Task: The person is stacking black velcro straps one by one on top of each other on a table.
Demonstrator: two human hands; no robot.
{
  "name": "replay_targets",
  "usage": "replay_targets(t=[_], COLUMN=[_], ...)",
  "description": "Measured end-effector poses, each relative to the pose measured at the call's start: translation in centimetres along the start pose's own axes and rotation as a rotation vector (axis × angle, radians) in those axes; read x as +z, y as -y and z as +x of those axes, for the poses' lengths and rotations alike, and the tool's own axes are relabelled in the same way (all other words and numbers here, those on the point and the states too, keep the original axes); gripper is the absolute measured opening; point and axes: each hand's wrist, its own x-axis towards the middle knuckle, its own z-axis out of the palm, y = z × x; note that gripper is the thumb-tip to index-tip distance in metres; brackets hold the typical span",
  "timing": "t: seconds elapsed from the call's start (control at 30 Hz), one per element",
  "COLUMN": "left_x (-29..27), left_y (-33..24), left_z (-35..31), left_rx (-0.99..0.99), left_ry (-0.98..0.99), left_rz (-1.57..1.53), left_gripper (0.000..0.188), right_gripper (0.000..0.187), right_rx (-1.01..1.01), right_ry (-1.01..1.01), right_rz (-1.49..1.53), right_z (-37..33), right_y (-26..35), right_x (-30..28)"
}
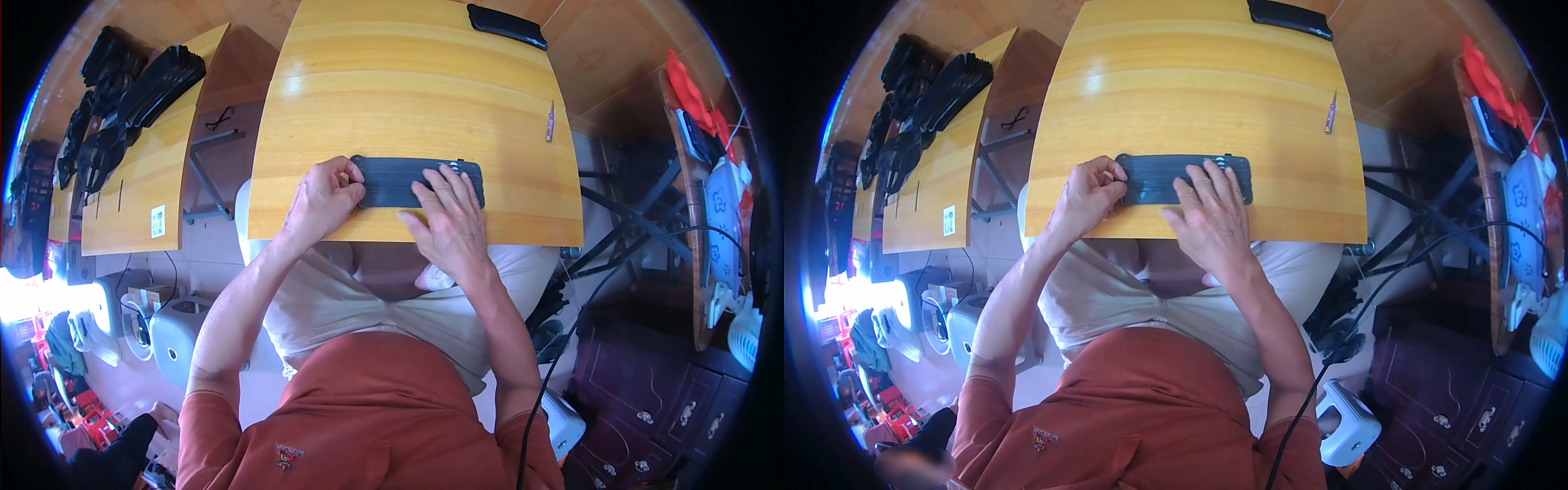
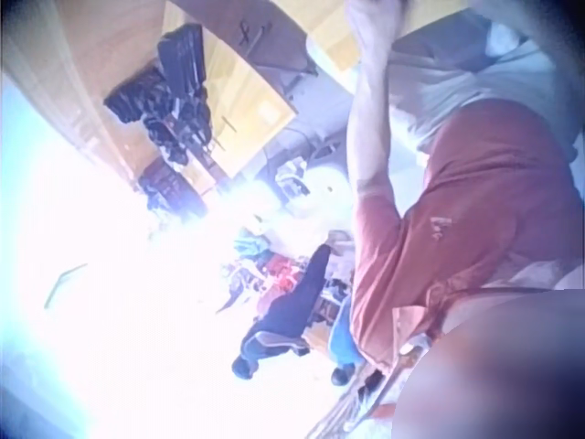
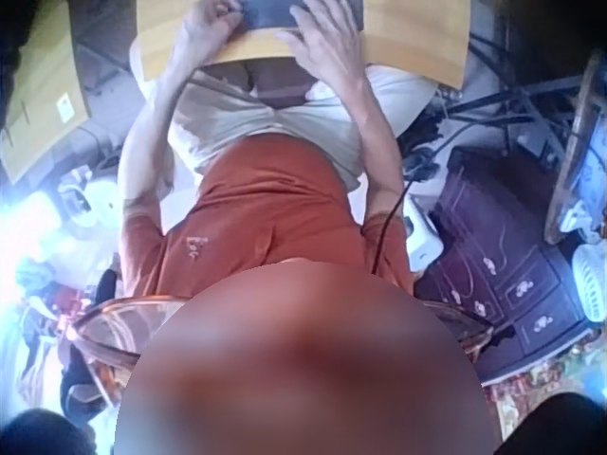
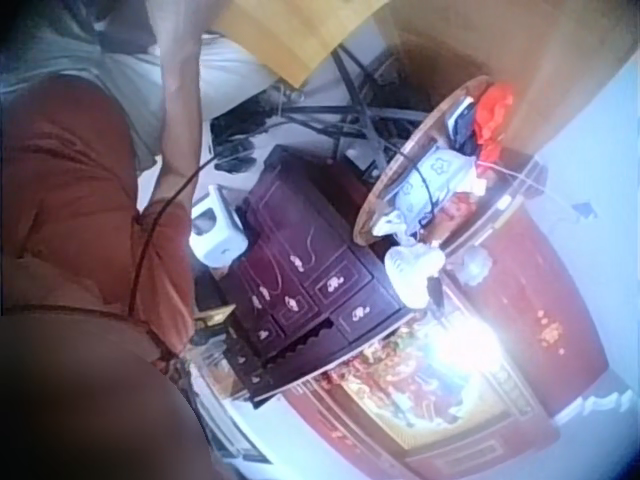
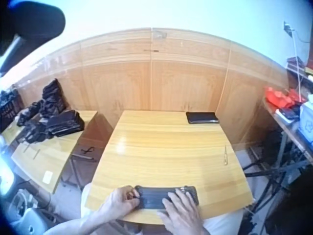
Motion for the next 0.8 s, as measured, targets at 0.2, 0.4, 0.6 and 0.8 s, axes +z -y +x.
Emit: replay_targets(t=[0.2, 0.4, 0.6, 0.8], left_x=[0.0, -1.1, -2.1, -3.3], left_y=[-0.6, -2.6, -2.8, -2.9], left_z=[0.6, 1.7, 2.4, 1.7], left_rx=[-0.107, -0.212, -0.207, -0.115], left_ry=[0.060, 0.113, 0.134, 0.015], left_rz=[-0.395, -0.648, -0.668, -0.711], left_gripper=[0.008, 0.009, 0.011, 0.016], right_gripper=[0.053, 0.043, 0.030, 0.009], right_rx=[-0.041, -0.054, -0.171, -0.003], right_ry=[0.021, -0.037, -0.107, -0.029], right_rz=[0.065, 0.004, -0.013, 0.151], right_z=[1.7, 2.6, 3.6, 6.1], right_y=[1.5, 1.4, -0.5, -1.6], right_x=[1.2, 2.4, 1.6, 0.1])
